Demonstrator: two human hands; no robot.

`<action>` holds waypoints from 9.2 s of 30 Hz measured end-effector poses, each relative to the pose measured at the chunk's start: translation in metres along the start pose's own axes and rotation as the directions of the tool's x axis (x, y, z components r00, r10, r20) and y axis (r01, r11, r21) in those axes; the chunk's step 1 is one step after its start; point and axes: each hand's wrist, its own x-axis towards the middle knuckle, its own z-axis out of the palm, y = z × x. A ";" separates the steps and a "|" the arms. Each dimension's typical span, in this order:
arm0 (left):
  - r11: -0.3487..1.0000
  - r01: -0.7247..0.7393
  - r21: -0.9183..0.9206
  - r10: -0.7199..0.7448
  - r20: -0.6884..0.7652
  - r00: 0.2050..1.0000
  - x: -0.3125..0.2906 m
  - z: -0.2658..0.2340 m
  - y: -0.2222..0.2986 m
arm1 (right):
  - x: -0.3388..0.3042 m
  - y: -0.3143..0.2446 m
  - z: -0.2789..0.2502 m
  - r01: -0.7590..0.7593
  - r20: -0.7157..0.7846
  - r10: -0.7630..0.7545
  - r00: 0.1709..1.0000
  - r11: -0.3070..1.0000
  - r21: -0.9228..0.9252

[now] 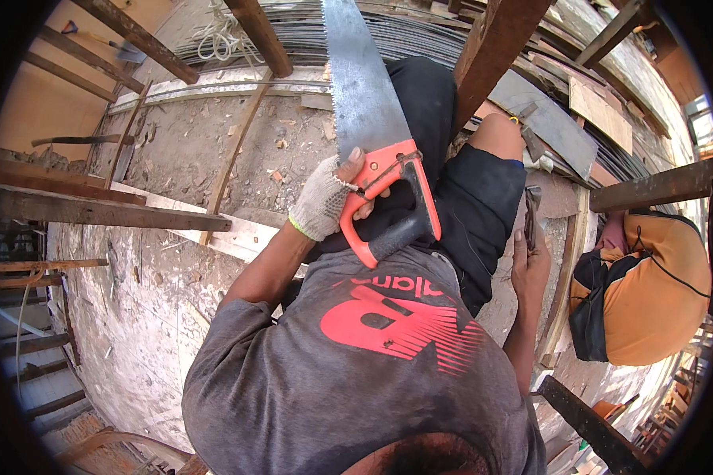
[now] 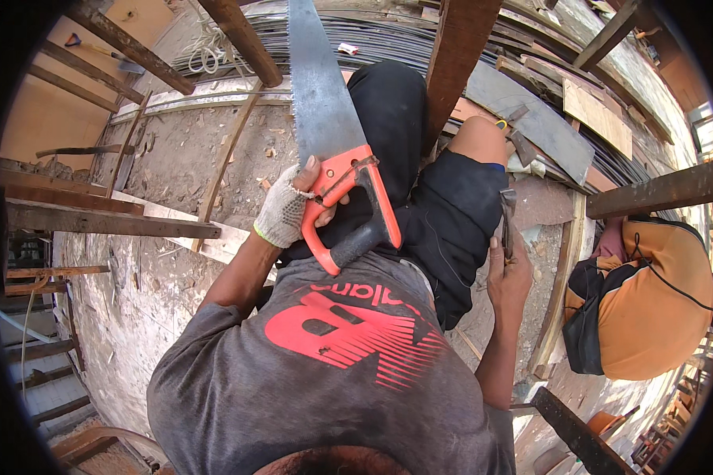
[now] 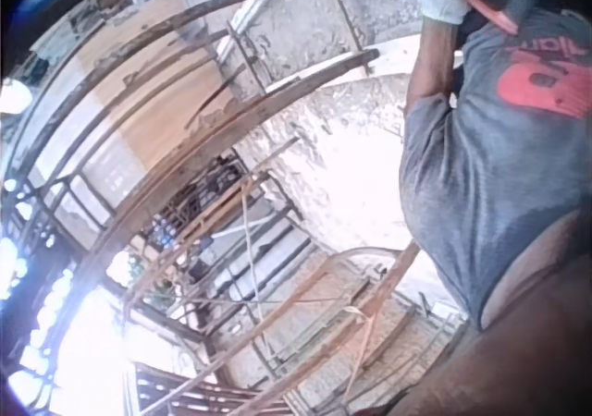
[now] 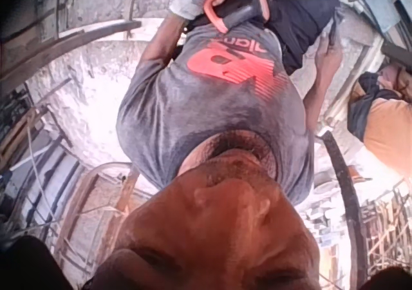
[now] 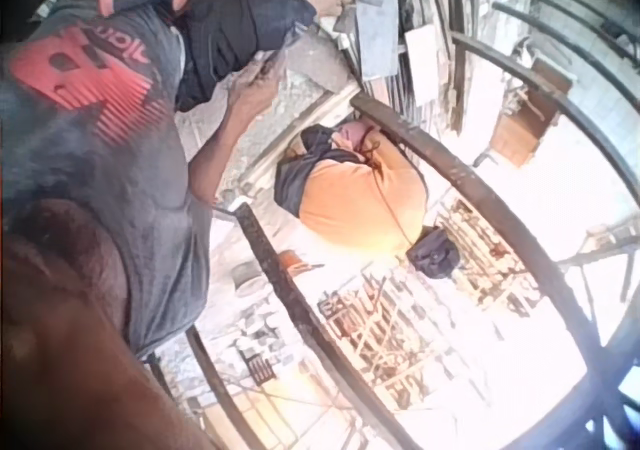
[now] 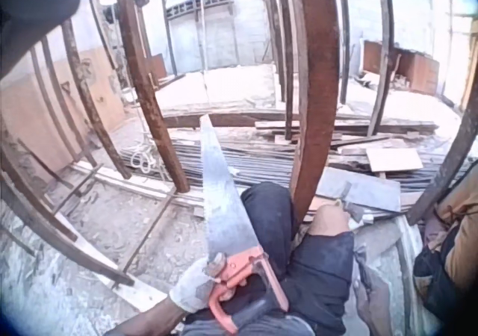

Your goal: The person uses a thin wire and pliers to secure a saw handle to a wooden beam, looping the wire through the handle and twisting it tight.

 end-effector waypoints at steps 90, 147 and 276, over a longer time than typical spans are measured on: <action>0.712 -0.445 -0.543 0.334 -0.295 0.895 0.164 0.022 0.045 | 0.020 -0.123 0.047 0.610 -0.151 -0.629 0.762 0.621 0.492; 0.836 -0.241 0.493 0.216 0.109 0.970 0.007 0.075 0.001 | 0.060 -0.114 0.026 0.050 0.164 -0.400 0.902 0.473 0.880; 0.886 -0.338 -0.316 0.275 -0.228 0.934 0.057 0.026 -0.031 | 0.029 -0.074 0.022 0.091 -0.247 0.068 0.967 0.811 0.578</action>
